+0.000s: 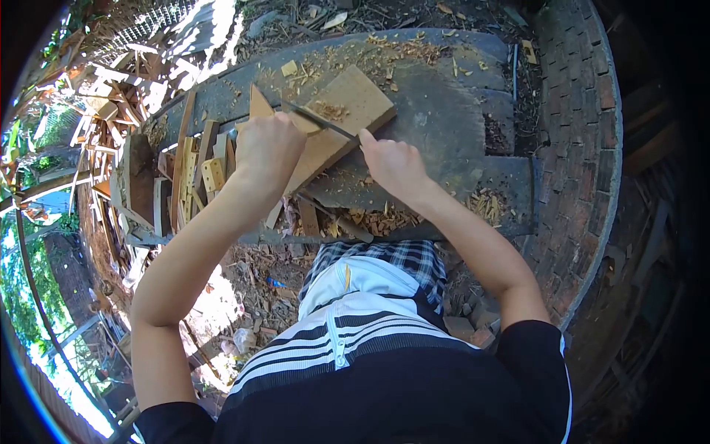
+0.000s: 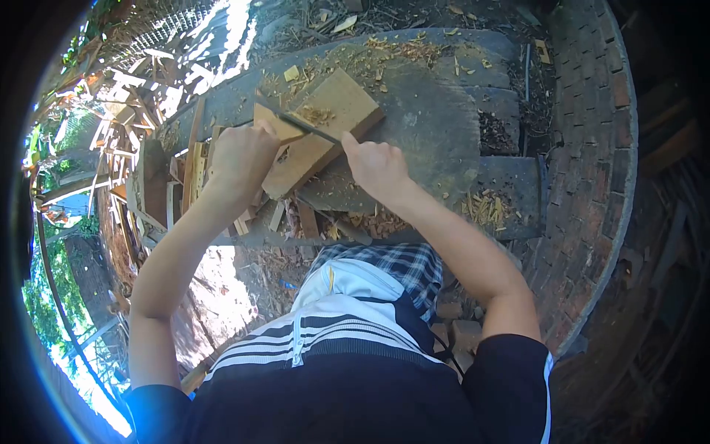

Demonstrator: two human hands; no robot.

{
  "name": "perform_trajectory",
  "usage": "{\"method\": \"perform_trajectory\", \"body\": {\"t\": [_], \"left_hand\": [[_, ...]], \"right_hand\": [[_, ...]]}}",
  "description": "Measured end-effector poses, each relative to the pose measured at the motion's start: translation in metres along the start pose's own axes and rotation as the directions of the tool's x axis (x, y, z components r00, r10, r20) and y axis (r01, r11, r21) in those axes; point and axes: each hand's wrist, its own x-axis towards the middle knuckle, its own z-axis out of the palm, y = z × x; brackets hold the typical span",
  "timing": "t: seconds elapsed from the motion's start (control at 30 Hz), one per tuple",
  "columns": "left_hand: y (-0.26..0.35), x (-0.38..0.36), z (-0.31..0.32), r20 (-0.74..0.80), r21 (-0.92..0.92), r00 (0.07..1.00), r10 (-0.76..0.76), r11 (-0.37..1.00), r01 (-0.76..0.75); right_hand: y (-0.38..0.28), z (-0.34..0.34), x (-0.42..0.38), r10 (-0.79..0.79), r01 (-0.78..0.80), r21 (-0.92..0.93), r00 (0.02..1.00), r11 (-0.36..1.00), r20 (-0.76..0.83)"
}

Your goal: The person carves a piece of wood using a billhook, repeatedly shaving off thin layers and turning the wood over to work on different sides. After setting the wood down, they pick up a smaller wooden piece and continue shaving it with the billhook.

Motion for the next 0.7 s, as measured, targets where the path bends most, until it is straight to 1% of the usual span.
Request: {"method": "perform_trajectory", "body": {"t": [0.03,0.07,0.1,0.17,0.2,0.27,0.3,0.37,0.4,0.43,0.47,0.5,0.57,0.6,0.67,0.7], "left_hand": [[-0.002,0.002,-0.003,-0.012,0.009,1.0,-0.007,1.0,0.007],[-0.002,0.003,-0.006,0.027,-0.004,1.0,0.0,1.0,0.0],[-0.001,0.002,-0.008,0.073,-0.017,0.997,0.014,1.0,-0.013],[-0.001,0.002,-0.008,0.067,-0.017,0.997,0.026,1.0,-0.025],[-0.001,0.003,-0.008,0.06,-0.024,0.998,0.028,0.999,-0.027],[0.0,0.005,-0.012,0.076,-0.015,0.996,0.048,0.999,-0.047],[0.0,0.004,-0.011,0.084,-0.001,0.995,0.045,0.999,-0.045],[-0.001,0.003,-0.007,0.082,-0.01,0.996,0.023,1.0,-0.022],[-0.001,0.004,-0.005,0.071,-0.019,0.997,0.012,1.0,-0.01],[-0.001,0.003,-0.003,0.048,-0.014,0.999,-0.003,1.0,0.004],[-0.003,0.003,-0.003,0.037,-0.009,0.999,-0.011,1.0,0.011],[-0.003,0.003,-0.004,0.037,-0.018,0.999,-0.008,1.0,0.009],[-0.001,0.001,-0.006,0.043,-0.025,0.999,0.001,1.0,0.0],[0.0,0.001,-0.008,0.066,-0.018,0.998,0.007,1.0,-0.006],[-0.003,0.008,-0.009,0.077,-0.006,0.997,0.024,1.0,-0.024],[-0.004,0.009,-0.006,0.07,-0.044,0.997,0.04,0.998,-0.037]], "right_hand": [[0.006,0.005,0.001,-0.027,0.027,0.001,0.998,1.0,-0.057],[0.013,0.012,0.0,-0.049,0.05,0.004,0.993,0.999,-0.105],[0.012,0.008,-0.001,-0.044,0.045,0.009,0.993,0.999,-0.105],[0.002,-0.012,0.001,-0.03,0.03,0.084,1.0,0.996,0.002],[-0.006,-0.025,0.001,-0.021,0.02,0.091,1.0,0.996,0.005],[-0.021,-0.044,-0.002,-0.079,0.134,0.213,0.965,0.968,-0.251],[-0.024,-0.042,-0.005,-0.082,0.136,0.217,0.967,0.967,-0.241],[-0.027,-0.042,-0.004,-0.066,0.147,0.257,0.952,0.955,-0.3],[-0.018,-0.029,-0.003,-0.073,0.155,0.249,0.948,0.956,-0.311],[-0.002,-0.003,-0.003,-0.04,0.059,0.118,0.987,0.991,-0.155],[0.008,0.01,0.0,0.022,-0.022,-0.027,1.0,0.999,-0.001],[0.011,0.008,0.002,0.016,-0.016,-0.032,1.0,0.999,-0.009],[0.012,0.009,0.0,-0.004,0.004,0.068,1.0,0.998,0.005],[0.009,0.005,-0.002,-0.001,0.001,0.072,1.0,0.997,0.001],[-0.002,-0.018,-0.002,0.022,-0.033,0.174,0.997,0.984,0.068],[-0.009,-0.03,-0.004,0.031,-0.045,0.179,0.997,0.983,0.077]]}}
